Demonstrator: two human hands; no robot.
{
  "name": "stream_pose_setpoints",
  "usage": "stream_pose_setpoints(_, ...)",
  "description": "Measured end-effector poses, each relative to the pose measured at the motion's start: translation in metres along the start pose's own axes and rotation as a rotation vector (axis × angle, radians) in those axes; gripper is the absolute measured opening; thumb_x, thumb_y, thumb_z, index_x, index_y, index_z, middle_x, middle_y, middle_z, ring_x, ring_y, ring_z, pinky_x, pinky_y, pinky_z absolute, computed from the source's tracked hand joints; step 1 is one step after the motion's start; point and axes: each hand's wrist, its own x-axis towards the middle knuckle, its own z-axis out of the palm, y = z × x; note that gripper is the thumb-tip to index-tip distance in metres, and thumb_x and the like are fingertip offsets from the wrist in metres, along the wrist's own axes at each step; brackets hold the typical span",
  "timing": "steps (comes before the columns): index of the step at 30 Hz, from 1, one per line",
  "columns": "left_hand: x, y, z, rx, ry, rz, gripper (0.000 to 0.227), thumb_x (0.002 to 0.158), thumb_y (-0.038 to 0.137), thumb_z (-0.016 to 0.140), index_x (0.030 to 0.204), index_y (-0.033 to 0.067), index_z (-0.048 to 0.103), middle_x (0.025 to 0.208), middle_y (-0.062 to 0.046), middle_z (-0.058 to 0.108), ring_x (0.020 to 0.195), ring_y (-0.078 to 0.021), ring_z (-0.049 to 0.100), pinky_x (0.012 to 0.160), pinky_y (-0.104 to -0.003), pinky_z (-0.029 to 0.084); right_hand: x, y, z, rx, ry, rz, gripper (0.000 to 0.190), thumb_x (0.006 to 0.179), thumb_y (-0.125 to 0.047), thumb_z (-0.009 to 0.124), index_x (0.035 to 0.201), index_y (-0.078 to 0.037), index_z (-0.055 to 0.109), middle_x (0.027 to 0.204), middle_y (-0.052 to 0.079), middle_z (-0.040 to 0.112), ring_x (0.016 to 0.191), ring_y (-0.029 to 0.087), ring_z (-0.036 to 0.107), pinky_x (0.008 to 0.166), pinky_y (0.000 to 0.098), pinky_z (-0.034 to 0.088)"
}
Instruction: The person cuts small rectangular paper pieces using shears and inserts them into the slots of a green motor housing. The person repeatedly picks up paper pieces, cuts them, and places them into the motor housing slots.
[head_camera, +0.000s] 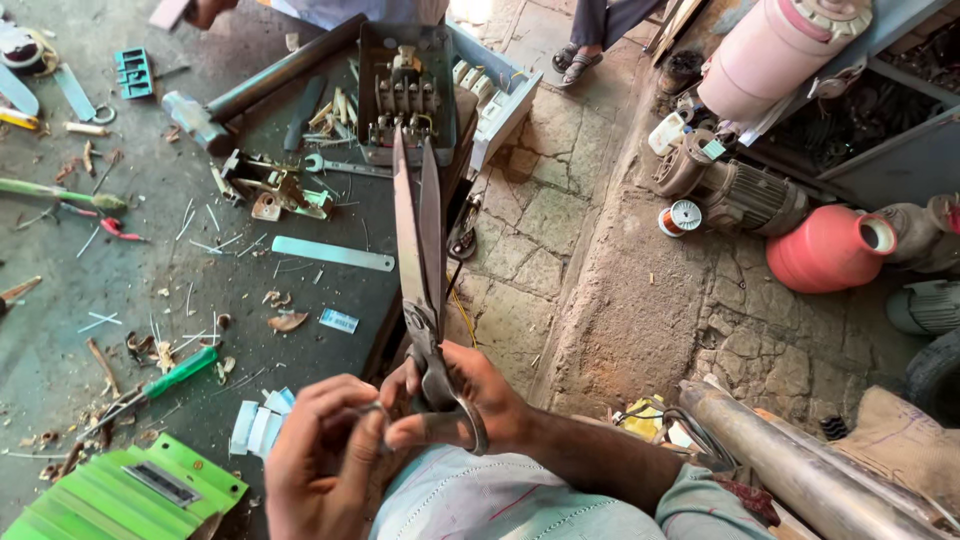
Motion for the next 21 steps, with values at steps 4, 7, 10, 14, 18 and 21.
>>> stream_pose_setpoints(4,0.002,-0.010,-0.006,-0.094,-0.034,-0.132,0.019,0.092,-0.004,0.066,0.111,-0.0058,0.067,0.117,-0.016,0.068,0.101,-0.0155,0.070,0.084,-0.028,0.057,0.006,-0.002,0.001,0.137,0.019,0.081,0.034,0.094,-0.004,0.084,0.107,-0.006,0.052,0.100,0.011,0.071,0.100,0.016,0.068,0.092,0.0320,0.058)
stream_pose_setpoints(7,0.002,-0.015,-0.016,-0.204,-0.087,-0.280,0.018,0.091,-0.004,0.065,0.108,-0.0086,0.069,0.117,-0.021,0.071,0.105,-0.0203,0.072,0.086,-0.032,0.059,0.009,-0.002,-0.006,0.068,0.011,0.079,0.032,0.093,-0.002,0.083,0.106,-0.005,0.054,0.102,0.011,0.071,0.103,0.016,0.069,0.092,0.0310,0.058)
stream_pose_setpoints(10,0.004,-0.019,-0.017,-0.423,-0.087,-0.284,0.016,0.092,-0.003,0.065,0.105,-0.0119,0.066,0.120,-0.028,0.072,0.112,-0.0249,0.073,0.096,-0.036,0.060,0.012,0.003,-0.011,0.049,0.038,0.067,0.031,0.091,-0.002,0.083,0.106,-0.004,0.056,0.105,0.010,0.071,0.103,0.015,0.069,0.093,0.0303,0.057)
stream_pose_setpoints(14,0.006,-0.012,-0.006,-0.518,0.069,-0.383,0.014,0.093,-0.003,0.064,0.102,-0.0132,0.065,0.112,-0.031,0.075,0.095,-0.0271,0.073,0.085,-0.040,0.059,0.012,0.011,-0.009,0.149,0.051,0.070,0.028,0.094,-0.005,0.081,0.107,-0.004,0.057,0.106,0.009,0.072,0.103,0.015,0.070,0.093,0.0287,0.057)
stream_pose_setpoints(18,0.017,0.014,-0.001,-0.351,0.242,-0.263,0.014,0.097,-0.001,0.062,0.106,-0.0095,0.066,0.110,-0.025,0.076,0.095,-0.0232,0.074,0.089,-0.037,0.060,0.014,0.009,-0.014,-0.027,0.044,0.024,0.035,0.095,-0.026,0.081,0.109,-0.003,0.058,0.108,0.010,0.072,0.104,0.017,0.071,0.094,0.0332,0.060)
stream_pose_setpoints(21,0.037,0.022,-0.010,-0.403,0.298,-0.058,0.011,0.101,0.000,0.063,0.109,-0.0071,0.065,0.117,-0.023,0.074,0.102,-0.0240,0.074,0.097,-0.036,0.061,0.000,-0.005,-0.032,-0.288,-0.111,0.033,0.066,0.092,-0.060,0.075,0.119,-0.002,0.059,0.107,0.006,0.066,0.099,0.015,0.064,0.089,0.0301,0.055)
